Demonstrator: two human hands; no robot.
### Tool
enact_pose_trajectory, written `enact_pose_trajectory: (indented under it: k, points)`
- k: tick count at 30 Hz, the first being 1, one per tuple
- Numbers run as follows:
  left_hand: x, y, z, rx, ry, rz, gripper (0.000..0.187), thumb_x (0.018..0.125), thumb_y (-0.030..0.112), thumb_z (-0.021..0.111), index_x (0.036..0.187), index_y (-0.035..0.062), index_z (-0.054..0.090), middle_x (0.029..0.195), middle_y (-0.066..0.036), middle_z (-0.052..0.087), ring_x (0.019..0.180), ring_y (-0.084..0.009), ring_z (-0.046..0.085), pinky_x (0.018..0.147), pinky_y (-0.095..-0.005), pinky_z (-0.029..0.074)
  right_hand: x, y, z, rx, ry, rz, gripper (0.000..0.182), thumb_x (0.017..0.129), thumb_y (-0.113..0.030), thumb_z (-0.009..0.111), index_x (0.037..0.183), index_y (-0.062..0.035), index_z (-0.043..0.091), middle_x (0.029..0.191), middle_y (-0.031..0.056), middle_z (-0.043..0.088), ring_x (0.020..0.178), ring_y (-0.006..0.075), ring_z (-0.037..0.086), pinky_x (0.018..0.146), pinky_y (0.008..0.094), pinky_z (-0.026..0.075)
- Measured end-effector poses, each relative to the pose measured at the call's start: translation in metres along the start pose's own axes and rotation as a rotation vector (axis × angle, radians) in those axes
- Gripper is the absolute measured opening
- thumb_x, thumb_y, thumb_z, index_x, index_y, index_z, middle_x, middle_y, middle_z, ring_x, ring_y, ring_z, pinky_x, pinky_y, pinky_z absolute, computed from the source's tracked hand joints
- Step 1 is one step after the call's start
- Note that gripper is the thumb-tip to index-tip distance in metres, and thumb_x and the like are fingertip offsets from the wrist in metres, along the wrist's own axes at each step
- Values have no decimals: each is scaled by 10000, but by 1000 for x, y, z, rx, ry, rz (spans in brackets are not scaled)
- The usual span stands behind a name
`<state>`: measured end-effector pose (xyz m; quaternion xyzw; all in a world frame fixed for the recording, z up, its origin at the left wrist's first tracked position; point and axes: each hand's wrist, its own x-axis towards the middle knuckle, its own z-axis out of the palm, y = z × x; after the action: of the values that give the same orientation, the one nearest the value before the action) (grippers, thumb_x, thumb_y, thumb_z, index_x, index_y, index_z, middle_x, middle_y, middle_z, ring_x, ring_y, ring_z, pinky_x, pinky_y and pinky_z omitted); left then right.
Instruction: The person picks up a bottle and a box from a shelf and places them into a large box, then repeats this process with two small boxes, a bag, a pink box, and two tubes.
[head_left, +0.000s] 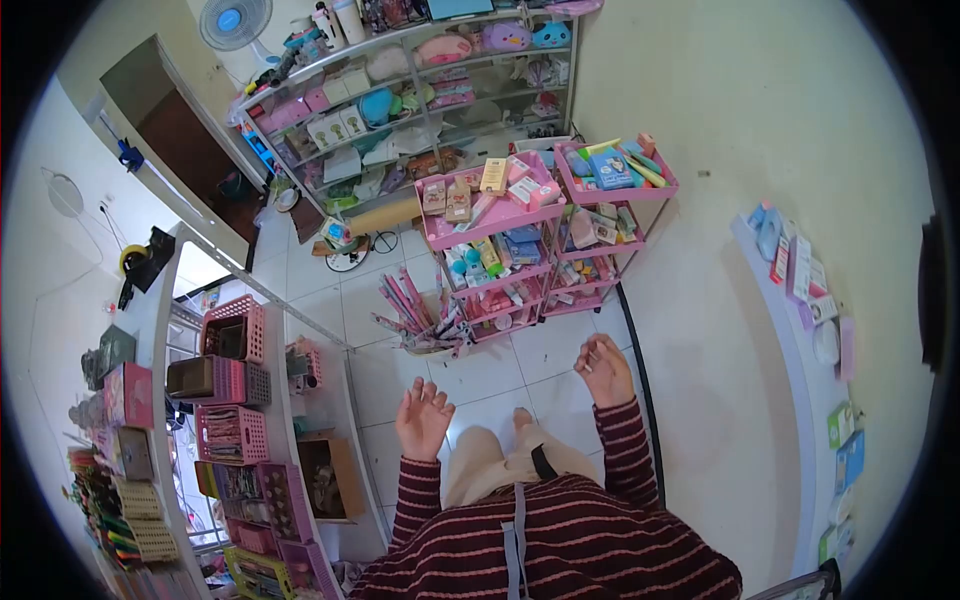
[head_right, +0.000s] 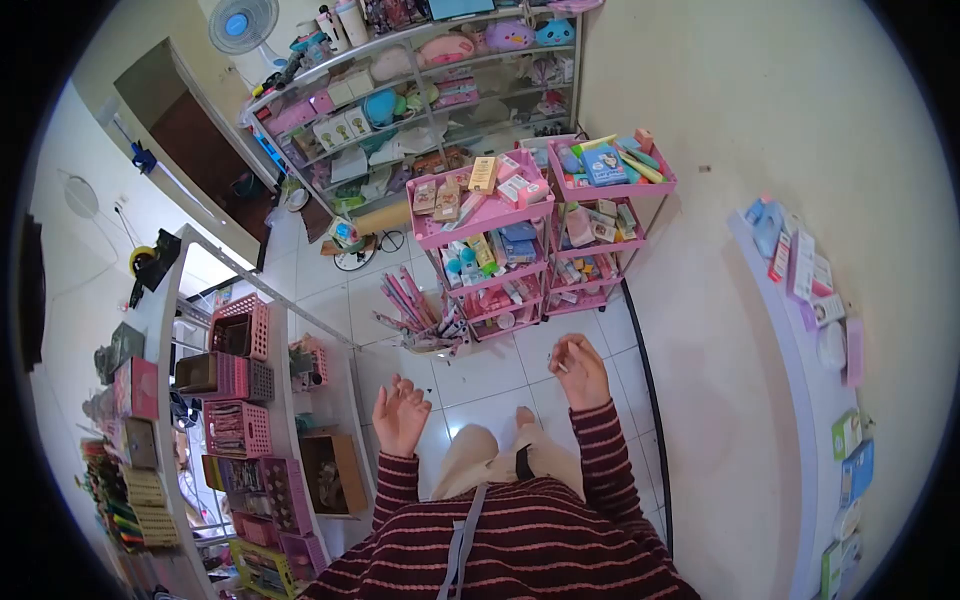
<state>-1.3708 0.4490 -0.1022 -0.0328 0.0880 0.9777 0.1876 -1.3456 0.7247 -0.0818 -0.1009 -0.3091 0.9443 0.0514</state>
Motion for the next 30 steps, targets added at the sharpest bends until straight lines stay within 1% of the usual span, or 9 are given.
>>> enact_pose_trajectory:
  k: [7,9,10,13,19,21,22,27,30]
  points:
    - [97,14,0,-16,148,193,133,806,220,433,822,92,466,734,-5,473,639,-118,433,580,-254,357,119,4,39,-300,-121,96,91,779,-112,464,830,-40,490,769,55,530,696,118,500,643,243,404]
    - [127,15,-1,245,497,301,115,794,193,450,830,86,467,738,1,472,639,-117,434,581,-250,356,149,17,50,-342,-155,95,112,778,-111,474,861,-37,488,786,46,529,693,102,503,641,227,410]
    - [144,16,-1,245,499,293,115,794,193,450,830,86,467,738,1,472,639,-117,434,581,-250,356,164,24,57,-462,-179,78,121,778,-109,476,876,-39,487,804,43,523,699,98,501,640,223,410]
    - [210,29,7,1078,368,521,180,764,123,483,923,47,444,791,-18,448,707,-93,437,634,-219,365,215,51,62,-636,-213,64,195,759,-119,515,930,-38,466,856,48,498,716,107,501,645,215,410]
    - [341,56,20,1473,228,525,372,698,53,532,1035,-4,386,940,-112,441,822,-194,474,720,-267,392,306,101,79,-1578,-64,-516,510,616,-95,610,1055,-18,363,977,160,407,899,276,426,739,350,384]
    - [373,57,18,2188,164,593,441,668,48,543,1062,-31,361,949,-182,437,890,-293,433,778,-338,359,325,112,87,-1589,6,-423,587,573,-88,616,1084,-6,338,998,194,382,941,338,375,795,403,335]
    - [383,55,22,2192,167,495,487,655,86,545,1076,-52,343,957,-225,425,923,-354,382,810,-387,317,328,110,99,-1715,76,-384,593,568,-87,616,1087,-13,341,999,187,384,936,336,382,784,402,341]
    - [408,51,-4,2629,-107,456,508,662,166,539,1091,-36,356,995,-193,432,919,-334,391,804,-395,314,346,142,97,-2261,315,-331,624,546,-183,606,1098,-48,350,1000,155,404,833,270,435,655,356,394]
    - [412,57,5,2587,-68,322,485,647,125,531,1077,-29,368,1005,-155,436,924,-324,390,806,-417,304,344,121,116,-2192,291,-191,646,536,-193,607,1107,-44,344,910,143,421,788,252,443,614,339,415]
